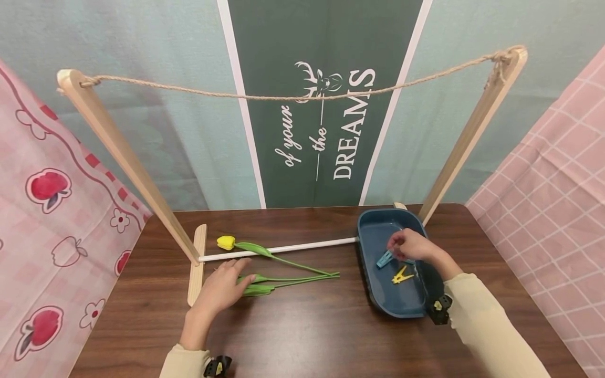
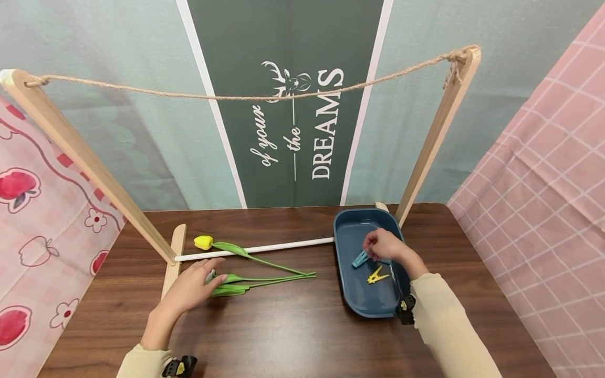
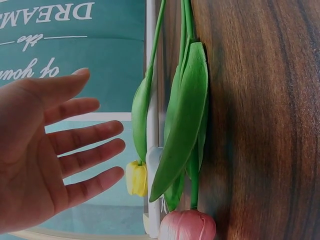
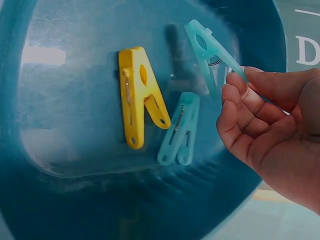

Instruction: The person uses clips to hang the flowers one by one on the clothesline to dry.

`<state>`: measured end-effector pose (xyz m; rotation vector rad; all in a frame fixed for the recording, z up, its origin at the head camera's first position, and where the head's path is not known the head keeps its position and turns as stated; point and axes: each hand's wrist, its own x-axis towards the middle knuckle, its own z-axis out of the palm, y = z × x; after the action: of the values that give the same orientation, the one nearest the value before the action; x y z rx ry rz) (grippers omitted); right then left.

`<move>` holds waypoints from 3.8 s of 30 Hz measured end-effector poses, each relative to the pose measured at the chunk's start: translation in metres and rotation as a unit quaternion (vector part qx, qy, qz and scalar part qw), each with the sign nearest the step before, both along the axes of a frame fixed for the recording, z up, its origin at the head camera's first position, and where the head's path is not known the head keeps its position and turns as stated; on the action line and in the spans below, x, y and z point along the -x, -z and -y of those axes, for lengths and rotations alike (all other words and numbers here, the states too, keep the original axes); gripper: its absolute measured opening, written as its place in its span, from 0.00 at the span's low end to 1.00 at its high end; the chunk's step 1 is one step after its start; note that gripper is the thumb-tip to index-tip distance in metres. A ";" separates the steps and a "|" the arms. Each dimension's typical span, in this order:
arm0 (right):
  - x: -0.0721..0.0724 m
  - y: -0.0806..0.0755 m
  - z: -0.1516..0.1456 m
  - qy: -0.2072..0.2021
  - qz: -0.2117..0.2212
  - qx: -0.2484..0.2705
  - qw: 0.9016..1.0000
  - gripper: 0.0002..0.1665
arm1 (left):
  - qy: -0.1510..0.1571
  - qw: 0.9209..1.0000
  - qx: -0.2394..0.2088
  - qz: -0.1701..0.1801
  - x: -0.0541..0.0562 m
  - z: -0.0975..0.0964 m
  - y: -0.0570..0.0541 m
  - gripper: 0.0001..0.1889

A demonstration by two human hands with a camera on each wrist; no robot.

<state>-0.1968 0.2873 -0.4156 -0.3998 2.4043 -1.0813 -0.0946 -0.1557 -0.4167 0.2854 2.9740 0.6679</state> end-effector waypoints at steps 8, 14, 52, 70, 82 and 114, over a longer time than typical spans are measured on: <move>-0.001 -0.017 -0.003 -0.008 -0.025 0.004 1.000 0.09 | 0.010 1.000 -0.012 -0.021 0.001 -0.001 -0.001 0.24; -0.002 -0.037 0.001 -0.027 -0.044 0.004 0.999 0.07 | 0.015 0.999 -0.011 -0.032 0.003 -0.005 -0.002 0.24; -0.017 -0.054 0.076 -0.071 -0.098 0.021 0.992 0.06 | 0.070 0.995 -0.045 -0.063 0.011 -0.051 -0.001 0.20; -0.031 -0.054 0.103 -0.081 -0.094 0.052 0.991 0.02 | 0.128 0.986 -0.063 -0.090 0.012 -0.076 -0.009 0.17; -0.036 -0.056 0.120 -0.081 -0.114 0.062 0.988 0.03 | 0.139 0.981 -0.074 -0.109 0.013 -0.095 -0.014 0.13; -0.047 -0.062 0.140 -0.100 -0.113 0.090 0.984 0.04 | 0.104 0.977 -0.114 -0.150 0.008 -0.111 -0.026 0.04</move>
<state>-0.1497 0.1471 -0.3540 -0.8482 2.4002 -1.2214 -0.1027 -0.0450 -0.3905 0.7653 3.0760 1.0227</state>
